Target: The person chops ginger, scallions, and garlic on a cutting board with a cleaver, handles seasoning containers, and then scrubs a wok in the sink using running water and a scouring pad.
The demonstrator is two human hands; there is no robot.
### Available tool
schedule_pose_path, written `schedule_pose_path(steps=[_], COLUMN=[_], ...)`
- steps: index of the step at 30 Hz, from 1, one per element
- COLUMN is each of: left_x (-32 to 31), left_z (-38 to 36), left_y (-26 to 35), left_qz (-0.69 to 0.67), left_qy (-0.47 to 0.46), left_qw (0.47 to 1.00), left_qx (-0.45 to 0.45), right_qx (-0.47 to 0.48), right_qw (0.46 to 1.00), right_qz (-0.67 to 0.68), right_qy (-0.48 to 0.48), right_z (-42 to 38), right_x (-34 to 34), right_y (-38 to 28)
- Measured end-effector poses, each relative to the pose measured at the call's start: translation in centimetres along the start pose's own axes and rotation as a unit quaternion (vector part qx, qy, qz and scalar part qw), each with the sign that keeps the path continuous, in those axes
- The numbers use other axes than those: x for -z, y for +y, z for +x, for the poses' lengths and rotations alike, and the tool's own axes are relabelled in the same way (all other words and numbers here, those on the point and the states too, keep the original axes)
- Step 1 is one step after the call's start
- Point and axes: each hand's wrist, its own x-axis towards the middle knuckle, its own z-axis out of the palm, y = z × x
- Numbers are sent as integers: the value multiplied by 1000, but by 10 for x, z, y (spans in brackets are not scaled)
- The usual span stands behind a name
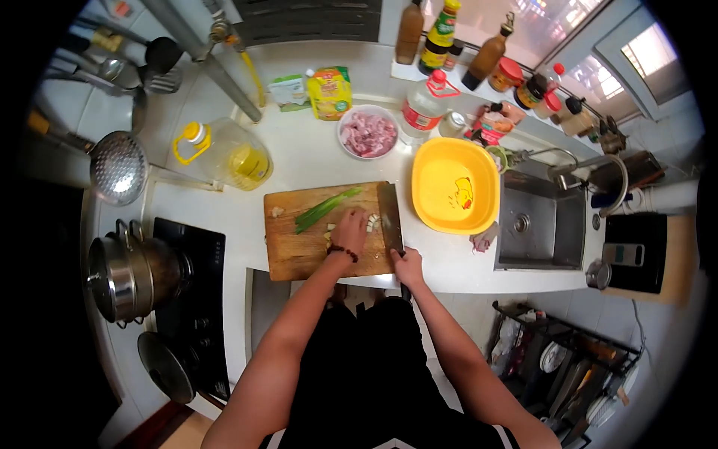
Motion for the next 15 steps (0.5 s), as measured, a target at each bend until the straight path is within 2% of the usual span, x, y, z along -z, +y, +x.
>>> schedule_pose_path(steps=[1,3,7,8,11,14,15], left_x=[8,39,114,123,130,122,124], left_z=[0,4,13,17,31,26,10], left_y=[-21,-63,-124,-136,-191,-210,-196], left_qz=[24,63,149,148,86,51,36], left_qy=[80,166,252,255,112,83,93], left_qw=[995,983,955,955,988,994,995], left_qx=[-55,-41,39,42,56,39,29], right_qx=[9,23,55,55,40,15,1], right_qw=[1000,1000,998,998,999,999,998], right_qz=[8,18,0,12,5,-27,-58], right_qy=[-2,-7,-4,-3,-11,-27,-40], right_z=[-3,-6,-21,-22,-36,-59,-66], right_x=[2,2,6,6,9,15,12], right_y=[2,8,15,16,-8,-49,-61])
